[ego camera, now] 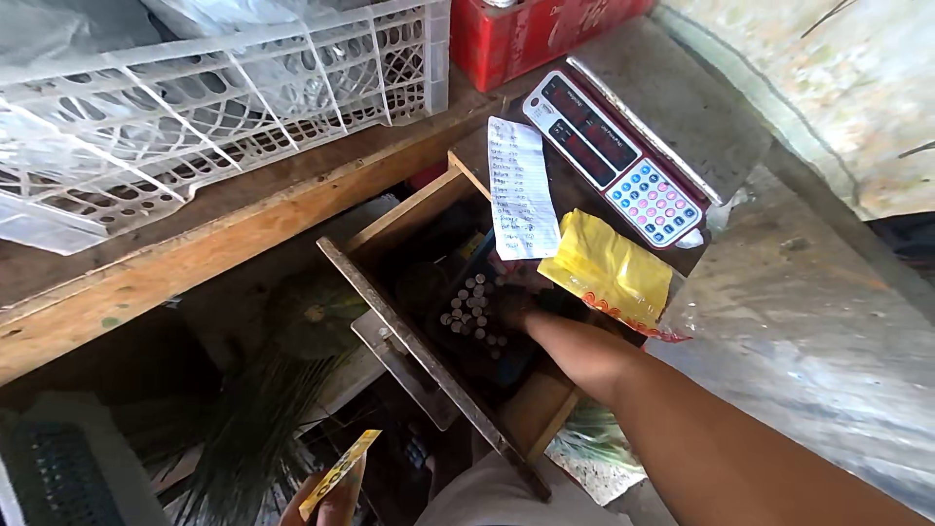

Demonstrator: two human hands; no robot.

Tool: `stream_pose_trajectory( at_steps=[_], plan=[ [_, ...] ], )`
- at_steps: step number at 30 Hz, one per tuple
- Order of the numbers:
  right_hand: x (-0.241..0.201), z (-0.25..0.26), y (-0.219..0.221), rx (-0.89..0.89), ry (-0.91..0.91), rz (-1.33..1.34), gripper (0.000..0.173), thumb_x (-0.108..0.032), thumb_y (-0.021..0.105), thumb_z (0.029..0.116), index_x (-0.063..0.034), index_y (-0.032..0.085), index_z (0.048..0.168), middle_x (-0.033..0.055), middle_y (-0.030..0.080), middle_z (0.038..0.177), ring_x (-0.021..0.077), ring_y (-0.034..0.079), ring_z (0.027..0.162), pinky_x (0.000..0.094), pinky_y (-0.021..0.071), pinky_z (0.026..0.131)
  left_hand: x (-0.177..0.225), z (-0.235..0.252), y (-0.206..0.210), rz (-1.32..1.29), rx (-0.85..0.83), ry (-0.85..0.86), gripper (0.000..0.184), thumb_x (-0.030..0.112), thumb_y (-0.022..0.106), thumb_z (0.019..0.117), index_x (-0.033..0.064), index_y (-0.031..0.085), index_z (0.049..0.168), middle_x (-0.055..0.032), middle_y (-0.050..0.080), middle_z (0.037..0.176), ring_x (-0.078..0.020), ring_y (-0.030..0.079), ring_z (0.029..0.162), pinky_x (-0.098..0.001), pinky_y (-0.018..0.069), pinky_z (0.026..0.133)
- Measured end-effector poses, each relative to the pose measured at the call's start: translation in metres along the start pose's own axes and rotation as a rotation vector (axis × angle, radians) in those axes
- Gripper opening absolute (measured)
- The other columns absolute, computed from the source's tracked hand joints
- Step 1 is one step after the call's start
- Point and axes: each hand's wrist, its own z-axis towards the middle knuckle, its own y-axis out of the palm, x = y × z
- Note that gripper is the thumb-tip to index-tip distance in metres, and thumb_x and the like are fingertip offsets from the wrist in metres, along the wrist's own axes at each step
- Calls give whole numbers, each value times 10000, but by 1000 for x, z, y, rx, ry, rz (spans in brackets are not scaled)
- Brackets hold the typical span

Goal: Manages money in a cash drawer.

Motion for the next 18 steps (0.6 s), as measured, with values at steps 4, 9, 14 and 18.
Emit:
stream_pose_trajectory(
  at_steps=[4,9,14,18],
  plan=[
    [-8,15,37,-20,-155,-103,548,-347,733,930,-54,609,1376,260,540,1431,491,497,1322,715,401,1050,2,1,-1,8,17,25,377,210,486,1049,-128,652,1025,-119,679,783,-47,645,706,-266,550,704],
    [-6,13,25,-60,-246,-189,441,-202,697,967,-110,609,1389,241,547,1434,494,508,1314,714,424,1023,0,1,-8,5,33,23,376,192,492,1040,-155,635,1023,-131,678,799,-47,648,730,-255,550,720],
    [-1,28,0,-5,-321,-211,353,-154,644,997,-141,633,1350,211,665,1268,451,628,1178,676,494,963,-6,-5,-7,-10,29,1,362,181,490,1041,-148,638,1024,-122,679,807,-34,645,741,-251,547,731],
    [13,51,7,49,-338,-177,335,-276,636,1002,-165,671,1317,202,636,1313,436,639,1155,679,517,923,-6,-6,-3,-11,25,23,351,175,485,1041,-135,647,1010,-96,677,777,-5,638,713,-222,545,708]
  ],
)
